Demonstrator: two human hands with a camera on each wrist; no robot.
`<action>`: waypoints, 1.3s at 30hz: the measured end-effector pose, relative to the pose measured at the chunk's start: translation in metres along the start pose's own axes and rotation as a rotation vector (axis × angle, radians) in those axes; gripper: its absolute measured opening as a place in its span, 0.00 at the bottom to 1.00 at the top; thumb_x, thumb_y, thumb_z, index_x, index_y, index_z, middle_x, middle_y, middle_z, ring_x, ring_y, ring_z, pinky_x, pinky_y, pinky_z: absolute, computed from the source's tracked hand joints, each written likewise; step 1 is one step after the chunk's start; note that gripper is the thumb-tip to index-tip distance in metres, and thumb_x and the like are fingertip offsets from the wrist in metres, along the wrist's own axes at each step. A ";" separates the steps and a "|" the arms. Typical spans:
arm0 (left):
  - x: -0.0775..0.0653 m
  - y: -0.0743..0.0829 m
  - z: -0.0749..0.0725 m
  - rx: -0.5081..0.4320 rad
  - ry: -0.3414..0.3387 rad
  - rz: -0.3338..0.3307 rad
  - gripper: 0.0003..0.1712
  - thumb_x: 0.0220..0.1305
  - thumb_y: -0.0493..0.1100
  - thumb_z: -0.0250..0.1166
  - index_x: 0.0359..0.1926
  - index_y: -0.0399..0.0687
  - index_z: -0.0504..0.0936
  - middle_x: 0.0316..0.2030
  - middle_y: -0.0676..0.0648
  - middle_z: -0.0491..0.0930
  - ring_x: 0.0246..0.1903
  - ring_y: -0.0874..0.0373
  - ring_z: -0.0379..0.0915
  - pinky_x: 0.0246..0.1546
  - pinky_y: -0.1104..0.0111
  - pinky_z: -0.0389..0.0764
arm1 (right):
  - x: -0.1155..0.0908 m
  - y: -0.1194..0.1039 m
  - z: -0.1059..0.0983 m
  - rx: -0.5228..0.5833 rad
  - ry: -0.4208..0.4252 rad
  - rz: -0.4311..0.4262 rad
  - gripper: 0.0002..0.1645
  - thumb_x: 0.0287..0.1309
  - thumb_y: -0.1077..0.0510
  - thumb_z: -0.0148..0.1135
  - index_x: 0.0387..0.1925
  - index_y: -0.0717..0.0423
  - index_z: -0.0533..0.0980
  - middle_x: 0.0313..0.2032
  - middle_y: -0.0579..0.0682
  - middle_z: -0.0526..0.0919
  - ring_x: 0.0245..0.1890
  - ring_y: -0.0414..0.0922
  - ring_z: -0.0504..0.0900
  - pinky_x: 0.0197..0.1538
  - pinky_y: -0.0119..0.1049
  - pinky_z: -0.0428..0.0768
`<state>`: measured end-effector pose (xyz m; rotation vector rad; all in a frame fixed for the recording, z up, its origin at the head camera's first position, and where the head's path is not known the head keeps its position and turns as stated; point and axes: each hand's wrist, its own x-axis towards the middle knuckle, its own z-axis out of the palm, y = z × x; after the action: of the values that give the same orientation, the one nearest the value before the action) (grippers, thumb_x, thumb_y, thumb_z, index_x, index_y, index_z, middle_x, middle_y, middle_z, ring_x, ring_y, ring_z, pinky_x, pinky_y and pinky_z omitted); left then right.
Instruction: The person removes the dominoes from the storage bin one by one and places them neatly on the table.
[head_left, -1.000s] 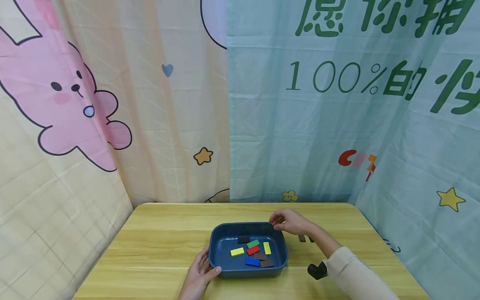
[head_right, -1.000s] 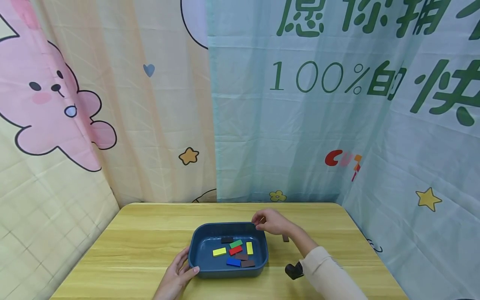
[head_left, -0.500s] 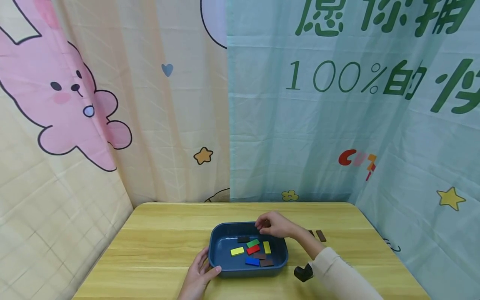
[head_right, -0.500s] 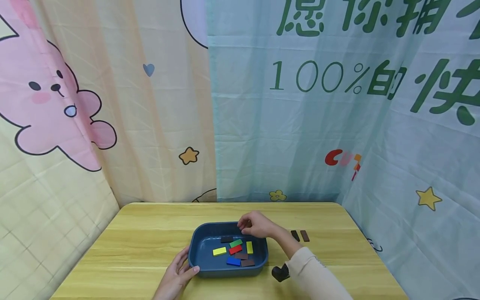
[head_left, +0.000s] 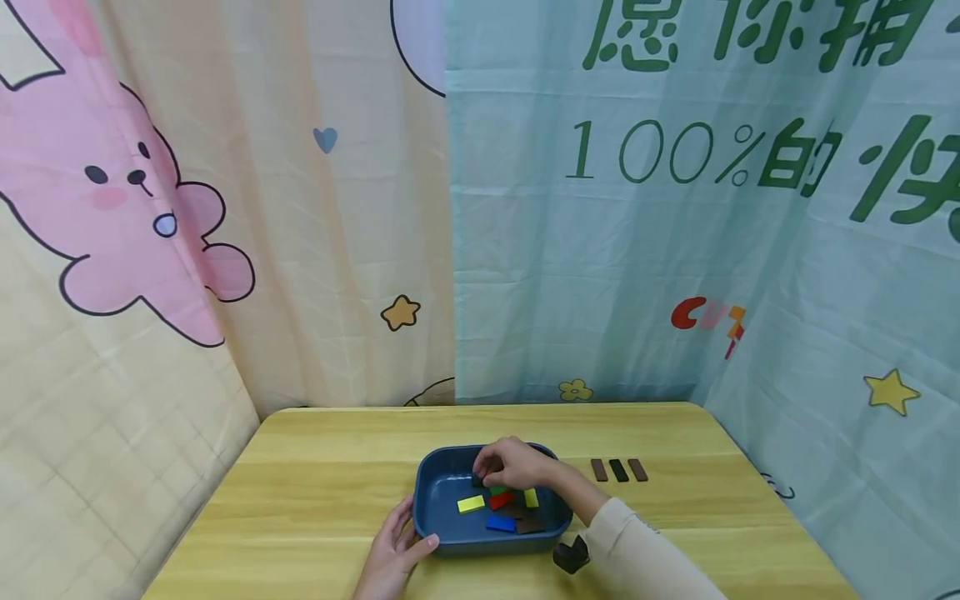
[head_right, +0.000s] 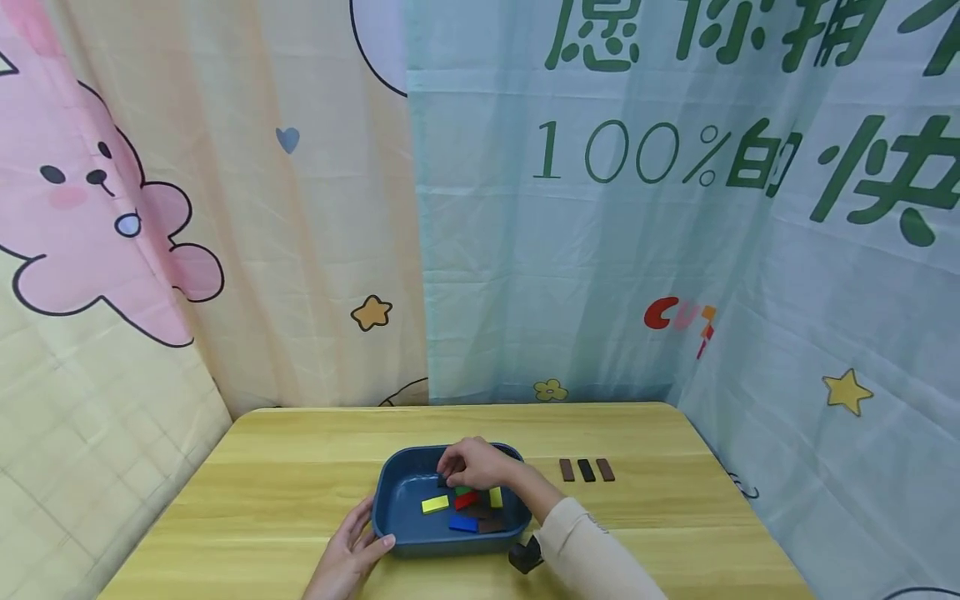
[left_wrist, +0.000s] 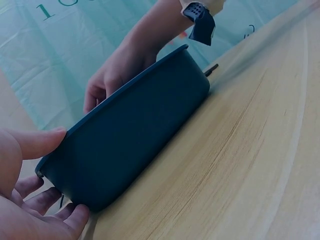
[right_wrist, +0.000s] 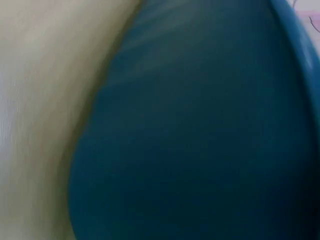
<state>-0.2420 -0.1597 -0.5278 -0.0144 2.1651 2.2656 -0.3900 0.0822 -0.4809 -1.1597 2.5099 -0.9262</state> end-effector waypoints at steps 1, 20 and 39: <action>0.000 -0.001 0.000 -0.005 -0.001 0.000 0.50 0.65 0.32 0.71 0.76 0.23 0.48 0.73 0.19 0.50 0.71 0.24 0.53 0.63 0.50 0.76 | 0.002 -0.001 0.002 -0.008 -0.007 0.000 0.09 0.64 0.68 0.69 0.45 0.59 0.85 0.37 0.41 0.86 0.36 0.32 0.82 0.45 0.26 0.83; -0.003 0.004 -0.004 -0.013 0.034 -0.009 0.50 0.66 0.30 0.70 0.77 0.24 0.47 0.74 0.19 0.48 0.71 0.24 0.51 0.64 0.49 0.75 | 0.025 -0.022 0.032 -0.250 -0.125 -0.053 0.09 0.62 0.63 0.73 0.44 0.53 0.89 0.35 0.36 0.86 0.34 0.27 0.80 0.39 0.20 0.80; -0.002 -0.001 0.001 -0.026 -0.001 0.024 0.50 0.65 0.31 0.70 0.76 0.23 0.49 0.74 0.19 0.49 0.71 0.24 0.53 0.63 0.51 0.76 | -0.002 -0.006 0.007 -0.092 -0.009 -0.007 0.08 0.60 0.65 0.73 0.35 0.51 0.81 0.29 0.36 0.78 0.30 0.33 0.76 0.38 0.28 0.80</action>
<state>-0.2401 -0.1585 -0.5288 0.0117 2.1468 2.3061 -0.3822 0.0772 -0.4832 -1.1977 2.5677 -0.8129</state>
